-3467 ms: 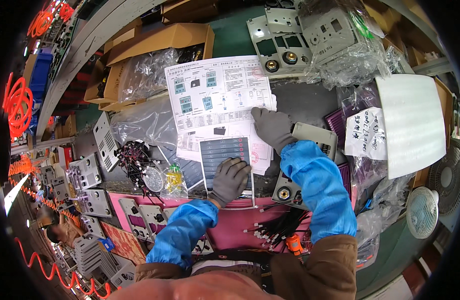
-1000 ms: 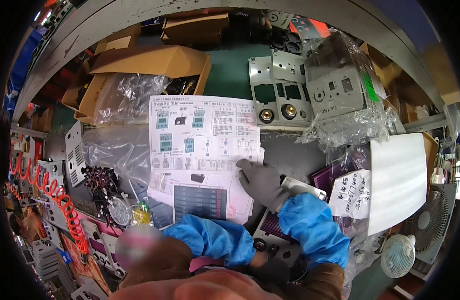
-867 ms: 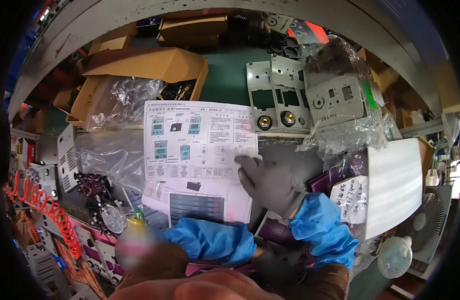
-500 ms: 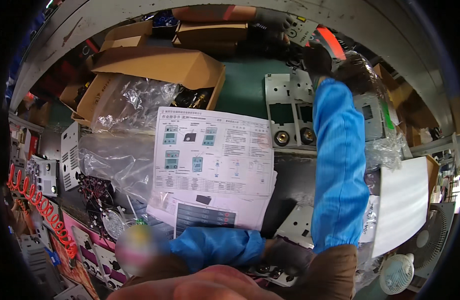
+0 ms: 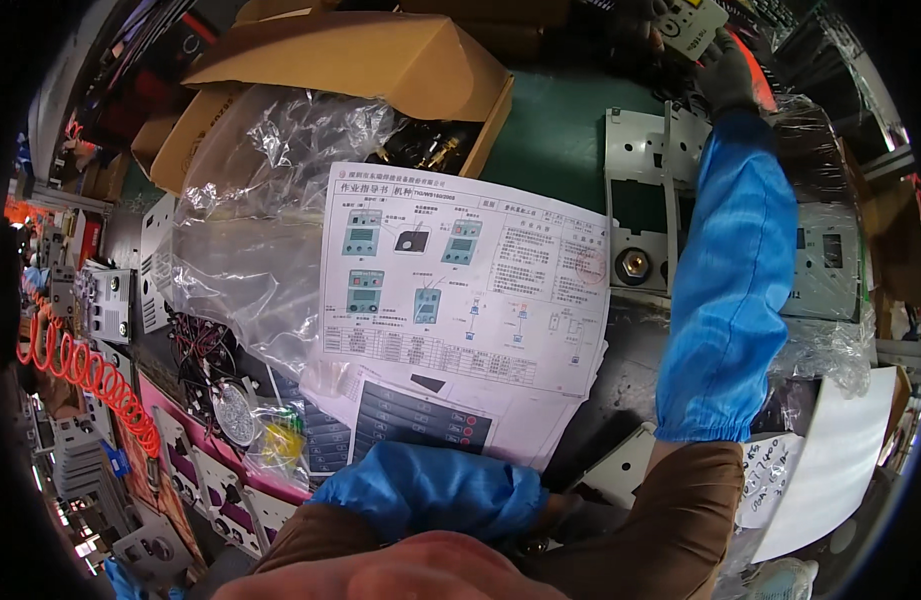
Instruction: The person handles electronic components and instruction manuals on a cluttered workbench. They pick up a metal casing, place it down, and then pick up a small plastic bag containing parts. The person then picks up a printed instruction sheet, holds it up to read, and places it back on the table.
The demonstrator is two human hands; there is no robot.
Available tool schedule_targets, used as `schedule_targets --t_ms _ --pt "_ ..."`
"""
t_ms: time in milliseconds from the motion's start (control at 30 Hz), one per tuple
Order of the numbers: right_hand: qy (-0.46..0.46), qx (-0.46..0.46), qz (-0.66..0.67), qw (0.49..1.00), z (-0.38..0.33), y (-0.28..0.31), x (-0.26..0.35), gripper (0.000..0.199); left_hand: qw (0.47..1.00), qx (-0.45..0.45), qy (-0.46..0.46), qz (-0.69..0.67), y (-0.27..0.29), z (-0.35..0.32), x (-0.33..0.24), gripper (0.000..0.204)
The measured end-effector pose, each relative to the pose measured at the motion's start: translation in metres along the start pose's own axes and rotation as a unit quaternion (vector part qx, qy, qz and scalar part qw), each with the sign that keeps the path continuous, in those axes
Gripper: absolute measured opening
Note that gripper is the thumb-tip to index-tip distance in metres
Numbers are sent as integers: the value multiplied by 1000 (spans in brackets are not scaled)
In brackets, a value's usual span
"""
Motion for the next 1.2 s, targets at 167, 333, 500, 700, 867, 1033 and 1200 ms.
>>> schedule_targets --t_ms 167,333,500,700,867,1033,1200 --pt "26 -2 4 1000 -3 -7 8 43 1000 -2 6 -14 1 2 3 28" --pt "122 -6 -222 967 -3 -19 19 40 1000 -9 9 -24 3 4 3 29" --pt "369 -91 -695 611 -35 -42 45 36 999 -17 8 -30 3 7 1 30" --pt "525 -87 -719 447 -98 -70 70 33 999 -3 1 -32 -2 11 -5 32" --pt "321 77 -361 873 -190 -160 57 31 1000 -13 -10 -19 1 10 -11 33" --pt "314 371 -446 751 -423 -270 -9 20 1000 -9 -7 -21 1 10 -9 34" --pt "435 394 -613 529 -516 -246 -57 22 999 -19 -8 -28 6 10 -6 35"
Point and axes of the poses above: each hand's wrist, its own z-axis towards the middle knuckle, its own y-axis out of the back of the hand, x = y × z, the point moved 8 cm from there along z, towards the middle knuckle, and after that the axes turned 4 degrees about -y, right-handed, at the moved point
